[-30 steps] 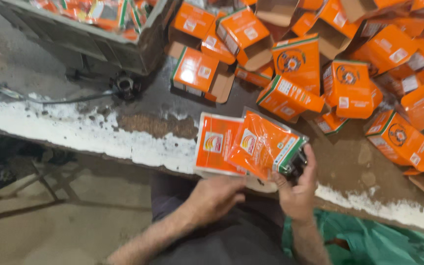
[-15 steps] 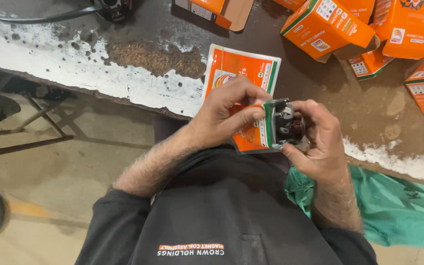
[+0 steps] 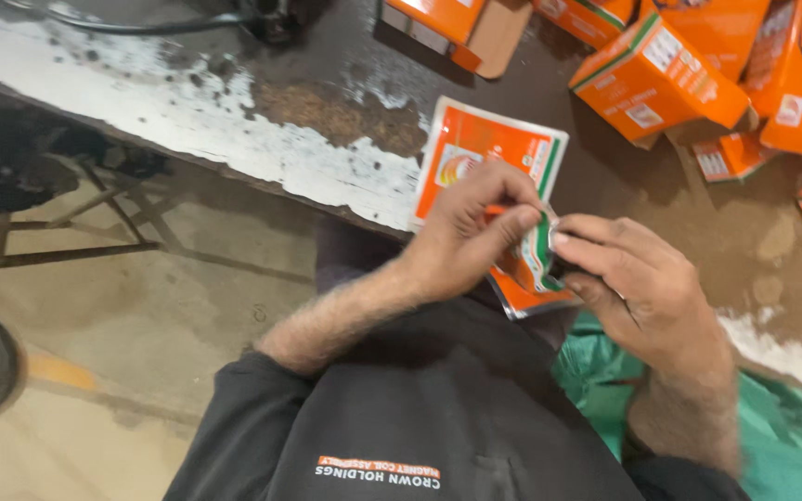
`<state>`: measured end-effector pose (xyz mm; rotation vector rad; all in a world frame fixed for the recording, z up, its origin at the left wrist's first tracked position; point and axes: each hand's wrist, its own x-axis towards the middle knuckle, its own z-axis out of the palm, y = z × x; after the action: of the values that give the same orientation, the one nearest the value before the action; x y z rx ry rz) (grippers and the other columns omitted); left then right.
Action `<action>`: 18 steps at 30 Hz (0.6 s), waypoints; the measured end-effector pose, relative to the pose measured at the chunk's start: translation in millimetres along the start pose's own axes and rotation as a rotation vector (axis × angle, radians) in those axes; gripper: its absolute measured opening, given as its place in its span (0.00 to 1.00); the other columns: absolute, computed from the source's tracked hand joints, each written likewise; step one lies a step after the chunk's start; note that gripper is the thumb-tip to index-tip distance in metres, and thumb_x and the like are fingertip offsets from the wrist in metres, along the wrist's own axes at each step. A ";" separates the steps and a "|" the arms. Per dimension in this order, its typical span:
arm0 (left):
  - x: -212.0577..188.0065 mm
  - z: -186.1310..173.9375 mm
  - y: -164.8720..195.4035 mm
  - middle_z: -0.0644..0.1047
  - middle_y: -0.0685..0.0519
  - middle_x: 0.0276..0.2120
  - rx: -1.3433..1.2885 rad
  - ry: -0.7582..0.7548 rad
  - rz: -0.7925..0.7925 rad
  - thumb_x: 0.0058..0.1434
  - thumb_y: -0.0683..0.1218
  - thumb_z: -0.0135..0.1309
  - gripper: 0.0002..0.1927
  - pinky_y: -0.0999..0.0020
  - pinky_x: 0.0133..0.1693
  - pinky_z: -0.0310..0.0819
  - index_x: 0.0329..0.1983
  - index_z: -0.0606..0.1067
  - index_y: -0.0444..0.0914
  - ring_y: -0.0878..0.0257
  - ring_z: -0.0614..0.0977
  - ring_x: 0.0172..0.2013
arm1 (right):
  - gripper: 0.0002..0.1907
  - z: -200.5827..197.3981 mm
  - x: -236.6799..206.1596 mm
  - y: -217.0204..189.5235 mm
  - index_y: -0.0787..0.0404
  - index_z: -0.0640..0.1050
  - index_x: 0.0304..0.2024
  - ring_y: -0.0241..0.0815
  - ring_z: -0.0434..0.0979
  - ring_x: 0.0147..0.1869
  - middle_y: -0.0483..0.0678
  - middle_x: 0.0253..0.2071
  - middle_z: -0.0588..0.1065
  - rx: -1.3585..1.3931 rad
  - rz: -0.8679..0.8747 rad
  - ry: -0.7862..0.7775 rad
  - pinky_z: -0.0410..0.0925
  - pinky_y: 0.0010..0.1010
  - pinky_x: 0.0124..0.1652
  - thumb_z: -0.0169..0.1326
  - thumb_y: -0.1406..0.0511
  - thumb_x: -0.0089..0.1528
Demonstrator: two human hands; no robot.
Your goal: The person picks up magneto coil assemblies with attached wires from a workbench, opens a plastic pouch, and places each coil assembly inside, pressing the pouch closed. They repeat this packing cycle for successive coil units, setting completed pouches aside on the bench.
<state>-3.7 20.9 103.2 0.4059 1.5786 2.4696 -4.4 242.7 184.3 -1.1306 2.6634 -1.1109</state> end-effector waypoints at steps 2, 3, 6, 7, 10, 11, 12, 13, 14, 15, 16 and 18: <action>-1.7 4.4 -3.7 0.72 0.57 0.40 0.038 0.025 0.024 0.74 0.42 0.51 0.04 0.77 0.34 0.77 0.47 0.71 0.36 0.74 0.75 0.37 | 0.19 0.9 6.4 1.0 0.63 0.77 0.49 0.52 0.78 0.47 0.56 0.54 0.77 0.032 -0.012 -0.021 0.72 0.37 0.45 0.60 0.76 0.55; -2.5 6.7 -6.3 0.72 0.57 0.40 0.053 0.039 0.036 0.74 0.42 0.51 0.04 0.78 0.34 0.75 0.47 0.71 0.36 0.75 0.74 0.36 | 0.20 2.5 8.8 1.7 0.63 0.77 0.49 0.52 0.77 0.46 0.56 0.54 0.77 0.046 -0.016 -0.034 0.72 0.37 0.44 0.58 0.77 0.54; -4.1 9.2 -17.2 0.71 0.57 0.39 0.129 0.053 0.183 0.77 0.41 0.51 0.04 0.79 0.42 0.71 0.44 0.71 0.35 0.75 0.72 0.39 | 0.21 12.0 12.1 3.8 0.63 0.78 0.46 0.52 0.76 0.43 0.55 0.52 0.79 0.002 -0.007 -0.076 0.71 0.38 0.43 0.55 0.80 0.50; -4.4 8.7 -21.7 0.71 0.57 0.40 0.089 0.057 0.171 0.76 0.41 0.50 0.03 0.78 0.43 0.71 0.45 0.71 0.36 0.74 0.73 0.40 | 0.21 15.1 11.1 4.5 0.63 0.78 0.45 0.54 0.76 0.47 0.56 0.52 0.78 -0.030 -0.027 -0.076 0.71 0.39 0.44 0.56 0.79 0.50; -5.5 2.7 -34.3 0.72 0.58 0.43 -0.038 0.079 0.131 0.75 0.41 0.50 0.03 0.77 0.46 0.72 0.48 0.71 0.37 0.74 0.73 0.42 | 0.19 24.6 4.6 9.6 0.64 0.77 0.44 0.59 0.77 0.53 0.58 0.52 0.75 -0.093 -0.057 -0.040 0.71 0.41 0.49 0.58 0.77 0.50; -5.9 -0.4 -36.9 0.73 0.58 0.42 -0.083 0.093 0.115 0.75 0.41 0.50 0.03 0.77 0.45 0.71 0.49 0.71 0.37 0.74 0.73 0.42 | 0.19 28.2 1.9 12.7 0.65 0.77 0.46 0.59 0.76 0.54 0.58 0.51 0.74 -0.092 -0.049 -0.006 0.71 0.41 0.50 0.57 0.77 0.52; -6.2 -3.4 -38.0 0.73 0.58 0.42 -0.128 0.107 0.098 0.75 0.41 0.50 0.03 0.77 0.45 0.71 0.49 0.70 0.37 0.74 0.73 0.42 | 0.18 31.9 -1.1 16.2 0.67 0.77 0.47 0.59 0.76 0.54 0.59 0.51 0.73 -0.091 -0.038 0.029 0.71 0.41 0.50 0.57 0.77 0.53; -6.2 -7.5 -37.3 0.74 0.58 0.43 -0.154 0.132 0.130 0.76 0.41 0.50 0.03 0.76 0.45 0.72 0.50 0.71 0.37 0.74 0.73 0.42 | 0.17 33.5 -4.3 19.9 0.66 0.77 0.47 0.56 0.76 0.54 0.58 0.52 0.73 -0.092 -0.025 0.101 0.71 0.39 0.50 0.59 0.75 0.55; -5.6 -13.3 -34.7 0.75 0.58 0.43 -0.181 0.152 0.163 0.76 0.41 0.50 0.03 0.76 0.46 0.72 0.50 0.71 0.37 0.74 0.74 0.42 | 0.16 34.4 -6.9 23.5 0.66 0.77 0.48 0.53 0.76 0.53 0.58 0.52 0.74 -0.098 -0.010 0.176 0.71 0.37 0.50 0.61 0.73 0.57; -5.6 -17.6 -30.8 0.75 0.57 0.44 -0.211 0.172 0.196 0.76 0.41 0.49 0.04 0.75 0.46 0.72 0.51 0.71 0.37 0.73 0.74 0.42 | 0.15 34.7 -9.6 25.5 0.66 0.77 0.48 0.51 0.76 0.53 0.57 0.53 0.74 -0.105 0.007 0.249 0.71 0.35 0.50 0.62 0.72 0.59; -6.2 -19.5 -26.3 0.75 0.57 0.43 -0.222 0.159 0.185 0.77 0.41 0.50 0.03 0.75 0.47 0.72 0.50 0.71 0.37 0.74 0.74 0.41 | 0.11 34.1 -11.8 25.8 0.65 0.77 0.46 0.47 0.77 0.51 0.57 0.53 0.74 -0.076 0.034 0.244 0.72 0.32 0.48 0.62 0.72 0.61; -8.2 -26.0 -16.1 0.75 0.58 0.41 -0.231 0.123 0.165 0.77 0.42 0.51 0.03 0.75 0.48 0.71 0.50 0.71 0.36 0.75 0.74 0.40 | 0.04 33.1 -13.2 21.1 0.62 0.78 0.41 0.40 0.79 0.46 0.56 0.53 0.74 -0.013 0.083 0.248 0.73 0.27 0.43 0.61 0.72 0.65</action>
<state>-4.3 2.9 77.2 0.3671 1.3263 2.8136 2.2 241.3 143.4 -0.9286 2.8738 -1.2975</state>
